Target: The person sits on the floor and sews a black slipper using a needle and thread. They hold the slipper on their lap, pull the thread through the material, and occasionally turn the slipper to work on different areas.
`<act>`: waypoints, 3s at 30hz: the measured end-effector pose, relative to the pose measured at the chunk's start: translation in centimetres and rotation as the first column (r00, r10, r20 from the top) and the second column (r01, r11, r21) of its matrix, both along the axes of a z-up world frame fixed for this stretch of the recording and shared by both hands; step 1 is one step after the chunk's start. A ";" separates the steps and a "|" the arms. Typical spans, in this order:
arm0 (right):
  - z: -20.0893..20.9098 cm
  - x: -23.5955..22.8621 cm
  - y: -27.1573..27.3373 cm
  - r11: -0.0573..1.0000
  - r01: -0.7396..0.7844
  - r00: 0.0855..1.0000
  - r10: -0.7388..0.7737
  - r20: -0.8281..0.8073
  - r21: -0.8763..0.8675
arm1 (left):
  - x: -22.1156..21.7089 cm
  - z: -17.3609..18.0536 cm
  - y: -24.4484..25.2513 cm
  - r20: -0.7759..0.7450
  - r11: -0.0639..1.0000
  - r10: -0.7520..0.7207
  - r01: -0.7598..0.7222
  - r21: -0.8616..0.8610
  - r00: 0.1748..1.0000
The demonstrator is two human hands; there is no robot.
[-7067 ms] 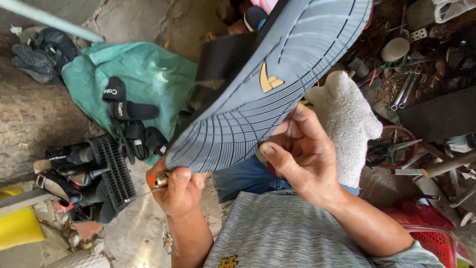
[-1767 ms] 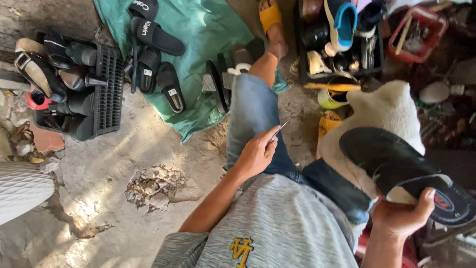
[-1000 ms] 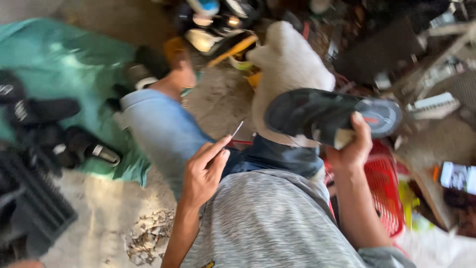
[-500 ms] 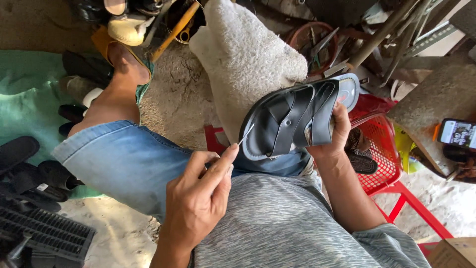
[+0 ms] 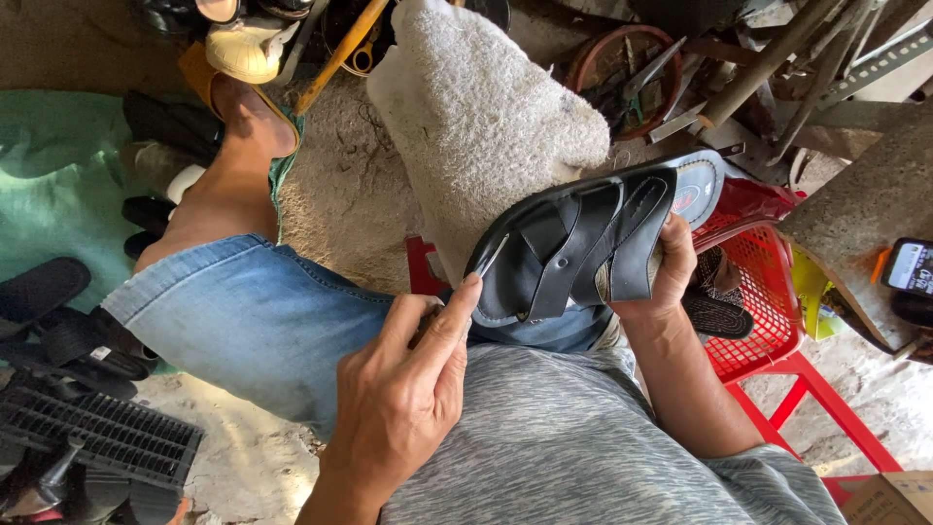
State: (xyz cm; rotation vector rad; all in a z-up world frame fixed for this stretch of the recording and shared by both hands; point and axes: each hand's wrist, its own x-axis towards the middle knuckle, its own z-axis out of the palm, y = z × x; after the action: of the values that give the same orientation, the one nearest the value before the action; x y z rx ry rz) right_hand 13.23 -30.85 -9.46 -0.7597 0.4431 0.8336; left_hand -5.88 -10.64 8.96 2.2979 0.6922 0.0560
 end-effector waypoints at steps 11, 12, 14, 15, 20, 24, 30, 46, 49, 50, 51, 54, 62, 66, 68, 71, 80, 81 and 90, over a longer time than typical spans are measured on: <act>0.1 0.0 0.0 1.000 0.027 0.999 -0.027 0.038 -0.004 | 0.3 -0.2 0.2 0.000 0.999 -0.004 0.004 -0.048 1.000; 0.4 0.0 0.2 1.000 0.027 0.999 -0.027 0.037 -0.004 | 0.3 -0.2 0.4 -0.001 0.999 -0.004 0.004 -0.048 1.000; 0.9 0.1 0.4 0.999 -0.021 0.996 0.018 0.089 0.037 | 0.4 0.0 0.7 -0.038 0.998 -0.026 0.024 -0.052 0.999; 1.5 0.0 0.5 0.999 -0.022 0.996 0.019 0.088 0.038 | 0.4 0.0 0.9 -0.039 0.998 -0.024 0.022 -0.051 0.999; 6.8 -0.1 1.5 0.943 -0.329 0.922 0.308 0.233 0.055 | 0.4 -0.1 2.1 -0.097 0.990 -0.042 0.028 -0.139 0.994; 11.1 0.0 5.5 0.885 0.436 0.753 -0.260 0.604 -0.163 | -0.1 -0.6 3.4 -0.090 0.980 -0.074 0.055 -0.192 0.993; 12.9 -2.2 3.7 0.803 -0.520 0.190 0.443 0.876 -0.293 | -1.8 -2.1 5.3 -0.079 0.917 -0.118 0.078 -0.392 0.990; 14.2 -4.8 5.7 0.566 -0.505 -0.563 0.355 0.746 -0.651 | -5.1 -4.5 7.7 0.006 0.882 -0.175 0.160 -0.444 0.984; 14.3 -4.3 6.0 0.588 -0.507 -0.544 0.349 0.763 -0.630 | -4.7 -4.6 8.1 0.007 0.880 -0.191 0.174 -0.441 0.982; 14.4 -4.1 6.1 0.593 -0.504 -0.547 0.343 0.763 -0.628 | -4.5 -4.5 8.2 0.017 0.881 -0.196 0.184 -0.436 0.980; 14.3 -4.1 6.0 0.592 -0.505 -0.546 0.345 0.763 -0.628 | -4.4 -4.4 8.2 0.016 0.879 -0.197 0.184 -0.439 0.980; 14.2 -3.8 6.0 0.581 -0.504 -0.566 0.336 0.753 -0.639 | -4.0 -4.3 8.2 0.004 0.879 -0.228 0.208 -0.430 0.974; 14.1 -3.7 5.9 0.577 -0.509 -0.567 0.333 0.753 -0.639 | -2.5 -3.2 6.4 0.014 0.852 -0.063 0.061 -0.520 0.998; 14.0 -3.5 5.9 0.578 -0.483 -0.593 0.337 0.732 -0.658 | -2.9 -3.2 6.7 0.008 0.942 -0.232 0.227 -0.245 0.973; 14.1 -3.2 6.2 0.583 -0.501 -0.584 0.318 0.747 -0.640 | -2.5 -2.8 6.6 -0.008 0.955 -0.225 0.219 -0.201 0.974; 14.1 -3.3 6.1 0.600 -0.497 -0.564 0.326 0.759 -0.627 | -1.9 -2.9 6.5 -0.048 0.808 -0.027 -0.007 -0.589 0.999; 14.3 -3.0 6.0 0.600 -0.480 -0.581 0.330 0.744 -0.640 | -1.9 -3.5 6.8 -0.031 0.804 -0.068 0.036 -0.593 0.997; 14.4 -2.9 6.2 0.600 -0.478 -0.581 0.332 0.743 -0.642 | -1.8 -3.6 6.9 -0.030 0.803 -0.070 0.038 -0.595 0.997; 14.5 -2.7 6.4 0.648 -0.457 -0.525 0.356 0.773 -0.609 | -1.3 -3.7 6.6 -0.048 0.808 -0.028 -0.005 -0.589 0.998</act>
State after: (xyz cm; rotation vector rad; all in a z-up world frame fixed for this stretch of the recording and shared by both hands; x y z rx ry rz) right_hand 10.51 -24.43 5.07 -1.3460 -1.7423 0.6740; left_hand -7.18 -4.07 5.30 1.7012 0.6149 -0.2051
